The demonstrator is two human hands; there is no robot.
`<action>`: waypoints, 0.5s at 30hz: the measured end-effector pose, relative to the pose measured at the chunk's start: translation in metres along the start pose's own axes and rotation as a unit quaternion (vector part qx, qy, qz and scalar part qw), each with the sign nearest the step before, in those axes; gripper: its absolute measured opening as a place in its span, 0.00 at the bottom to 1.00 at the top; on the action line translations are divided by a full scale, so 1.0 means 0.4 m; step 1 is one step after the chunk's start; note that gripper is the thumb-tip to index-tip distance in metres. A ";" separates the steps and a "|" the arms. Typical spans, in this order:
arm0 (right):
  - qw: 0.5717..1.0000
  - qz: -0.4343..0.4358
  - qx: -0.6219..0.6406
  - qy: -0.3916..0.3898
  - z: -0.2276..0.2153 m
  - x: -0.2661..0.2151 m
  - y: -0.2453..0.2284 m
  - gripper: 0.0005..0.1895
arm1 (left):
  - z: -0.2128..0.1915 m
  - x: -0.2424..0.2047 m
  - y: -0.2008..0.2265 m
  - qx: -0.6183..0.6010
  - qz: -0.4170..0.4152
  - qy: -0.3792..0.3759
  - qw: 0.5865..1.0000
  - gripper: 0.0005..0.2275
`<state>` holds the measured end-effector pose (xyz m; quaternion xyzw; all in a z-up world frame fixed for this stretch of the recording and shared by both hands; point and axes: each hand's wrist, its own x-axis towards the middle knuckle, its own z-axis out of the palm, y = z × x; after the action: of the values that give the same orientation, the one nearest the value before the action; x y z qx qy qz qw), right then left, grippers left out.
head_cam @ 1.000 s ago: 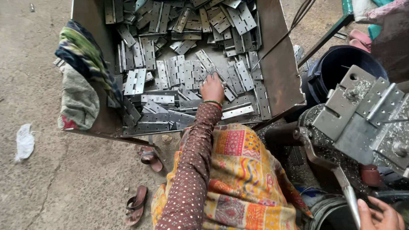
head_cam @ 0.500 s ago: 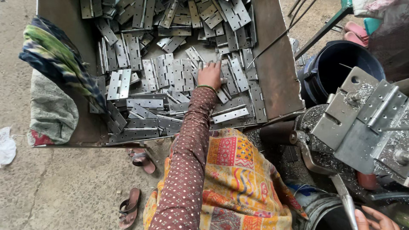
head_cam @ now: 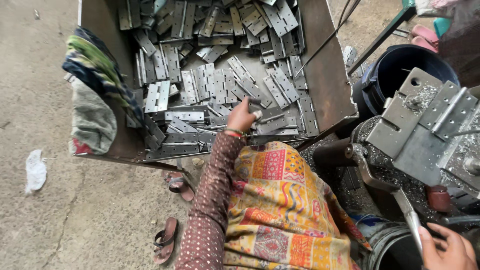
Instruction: The person repeatedly picks up metal hinge plates from a bin, places them into a manual punching machine, and operates the lever to punch holes. The processed plates are then returned to the bin.
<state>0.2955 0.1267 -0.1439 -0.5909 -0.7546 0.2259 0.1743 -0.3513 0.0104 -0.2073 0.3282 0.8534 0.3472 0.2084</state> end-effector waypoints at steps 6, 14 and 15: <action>0.998 -0.032 -0.037 0.037 -0.001 -0.011 -0.115 0.18 | -0.007 -0.165 0.021 -0.386 -0.018 0.087 0.918 0.16; 0.997 0.033 -0.073 -0.007 -0.046 -0.019 -0.240 0.18 | 0.109 -0.177 0.311 -0.667 0.028 -0.021 0.745 0.16; 0.998 0.027 -0.059 0.002 -0.045 -0.023 -0.244 0.18 | 0.144 -0.171 0.343 -0.627 0.027 -0.001 0.779 0.17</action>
<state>0.2279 0.1009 -0.0752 -0.6207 -0.7502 0.1845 0.1339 -0.2130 0.0631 -0.1375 0.1480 0.4381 0.8105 0.3595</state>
